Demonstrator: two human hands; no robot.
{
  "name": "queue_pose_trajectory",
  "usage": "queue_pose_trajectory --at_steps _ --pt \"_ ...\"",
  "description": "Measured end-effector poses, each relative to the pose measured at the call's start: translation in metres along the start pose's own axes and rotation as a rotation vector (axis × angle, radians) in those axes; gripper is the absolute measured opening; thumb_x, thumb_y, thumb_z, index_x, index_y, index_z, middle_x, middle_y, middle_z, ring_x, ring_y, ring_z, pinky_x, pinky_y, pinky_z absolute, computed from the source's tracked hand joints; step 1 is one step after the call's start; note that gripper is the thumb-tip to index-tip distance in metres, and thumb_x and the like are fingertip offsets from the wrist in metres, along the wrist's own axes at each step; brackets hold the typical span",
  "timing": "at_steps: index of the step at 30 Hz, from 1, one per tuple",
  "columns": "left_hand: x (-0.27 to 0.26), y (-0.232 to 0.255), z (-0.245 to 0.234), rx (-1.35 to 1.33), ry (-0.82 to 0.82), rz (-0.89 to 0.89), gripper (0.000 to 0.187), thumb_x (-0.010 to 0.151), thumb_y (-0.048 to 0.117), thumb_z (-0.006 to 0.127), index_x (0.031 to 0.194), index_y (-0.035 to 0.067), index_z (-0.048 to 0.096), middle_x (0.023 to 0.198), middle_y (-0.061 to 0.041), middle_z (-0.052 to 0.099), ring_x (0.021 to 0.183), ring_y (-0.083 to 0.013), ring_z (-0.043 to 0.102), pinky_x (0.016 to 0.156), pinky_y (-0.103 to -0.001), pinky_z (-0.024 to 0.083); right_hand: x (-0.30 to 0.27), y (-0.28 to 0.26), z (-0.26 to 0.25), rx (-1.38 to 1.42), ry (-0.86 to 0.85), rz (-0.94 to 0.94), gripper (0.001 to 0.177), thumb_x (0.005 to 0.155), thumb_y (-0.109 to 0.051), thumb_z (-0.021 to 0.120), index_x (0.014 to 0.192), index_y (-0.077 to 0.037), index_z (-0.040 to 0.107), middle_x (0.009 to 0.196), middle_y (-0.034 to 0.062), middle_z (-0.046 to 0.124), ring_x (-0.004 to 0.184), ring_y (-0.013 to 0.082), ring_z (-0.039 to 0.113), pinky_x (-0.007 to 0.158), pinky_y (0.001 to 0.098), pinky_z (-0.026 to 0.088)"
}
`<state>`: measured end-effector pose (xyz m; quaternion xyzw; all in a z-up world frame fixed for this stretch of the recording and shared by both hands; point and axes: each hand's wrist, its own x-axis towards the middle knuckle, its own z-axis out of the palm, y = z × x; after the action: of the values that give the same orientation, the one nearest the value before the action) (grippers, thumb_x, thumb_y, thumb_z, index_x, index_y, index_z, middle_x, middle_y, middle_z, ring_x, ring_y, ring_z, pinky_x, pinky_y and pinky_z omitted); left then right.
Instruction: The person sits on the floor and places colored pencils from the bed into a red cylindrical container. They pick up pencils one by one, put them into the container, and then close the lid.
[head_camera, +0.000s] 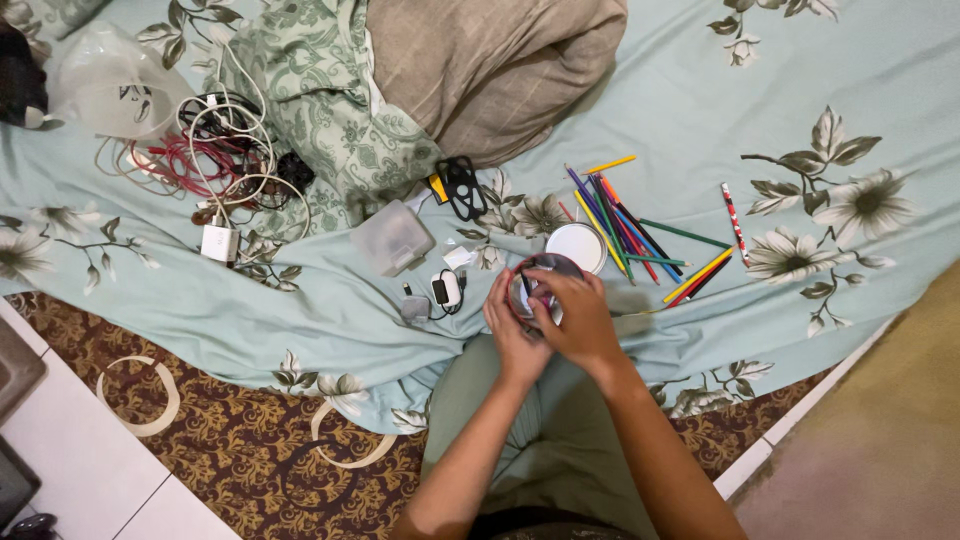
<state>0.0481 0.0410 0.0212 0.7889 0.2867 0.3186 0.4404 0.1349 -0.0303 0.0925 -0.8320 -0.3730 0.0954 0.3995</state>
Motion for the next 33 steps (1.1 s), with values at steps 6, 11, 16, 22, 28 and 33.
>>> queue_pose_trajectory --at_steps 6,11,16,22,28,33 --pt "0.027 -0.002 0.005 -0.088 0.067 0.014 0.068 0.089 0.012 0.074 0.149 0.002 0.042 0.146 -0.019 0.055 0.136 -0.0374 0.054 0.116 -0.045 0.043 0.022 0.001 -0.002 0.087 0.098 -0.076 0.038 0.088 -0.011 0.069 0.126 -0.012 0.065 0.104 0.005 0.073 0.105 0.0266 0.068 0.103 0.0444 0.043" --pt "0.05 -0.002 0.006 -0.159 0.077 -0.019 0.071 0.091 0.01 0.075 0.152 0.003 0.04 0.151 -0.02 0.052 0.141 -0.036 0.054 0.119 -0.043 0.044 0.047 -0.003 0.001 0.118 0.155 -0.175 0.038 0.086 -0.004 0.071 0.123 -0.007 0.065 0.109 0.0085 0.072 0.102 0.0262 0.068 0.101 0.0424 0.046" --pt "0.056 -0.007 0.008 -0.241 0.049 -0.051 0.091 0.078 0.011 0.083 0.153 0.002 0.033 0.151 -0.022 0.047 0.14 -0.0379 0.05 0.118 -0.044 0.041 0.053 0.008 0.013 0.139 0.218 -0.215 0.035 0.087 0.0 0.071 0.121 -0.005 0.065 0.116 0.0123 0.071 0.109 0.0319 0.067 0.107 0.044 0.047" --pt "0.044 -0.01 0.011 -0.173 0.033 -0.023 0.099 0.08 0.013 0.086 0.158 0.001 0.026 0.161 -0.025 0.039 0.15 -0.0414 0.042 0.126 -0.047 0.033 0.036 0.022 0.031 0.137 0.373 -0.221 0.043 0.091 -0.001 0.07 0.131 0.0 0.053 0.126 0.0187 0.064 0.12 0.0374 0.061 0.111 0.0445 0.047" --pt "0.039 -0.007 0.011 -0.184 -0.007 -0.037 0.108 0.076 0.021 0.088 0.158 -0.001 0.021 0.161 -0.026 0.033 0.15 -0.0436 0.037 0.125 -0.048 0.03 0.025 0.023 0.031 0.118 0.401 -0.194 0.042 0.093 -0.002 0.069 0.132 0.0 0.052 0.129 0.0198 0.062 0.123 0.0374 0.06 0.111 0.0458 0.046" --pt "0.043 0.0 0.007 -0.072 0.005 -0.019 0.1 0.076 0.024 0.09 0.156 0.003 0.034 0.149 -0.022 0.05 0.139 -0.0416 0.049 0.12 -0.05 0.037 0.021 0.021 0.025 0.138 0.406 -0.155 0.043 0.094 -0.003 0.068 0.134 0.0 0.052 0.13 0.0192 0.062 0.122 0.0353 0.061 0.111 0.044 0.047"
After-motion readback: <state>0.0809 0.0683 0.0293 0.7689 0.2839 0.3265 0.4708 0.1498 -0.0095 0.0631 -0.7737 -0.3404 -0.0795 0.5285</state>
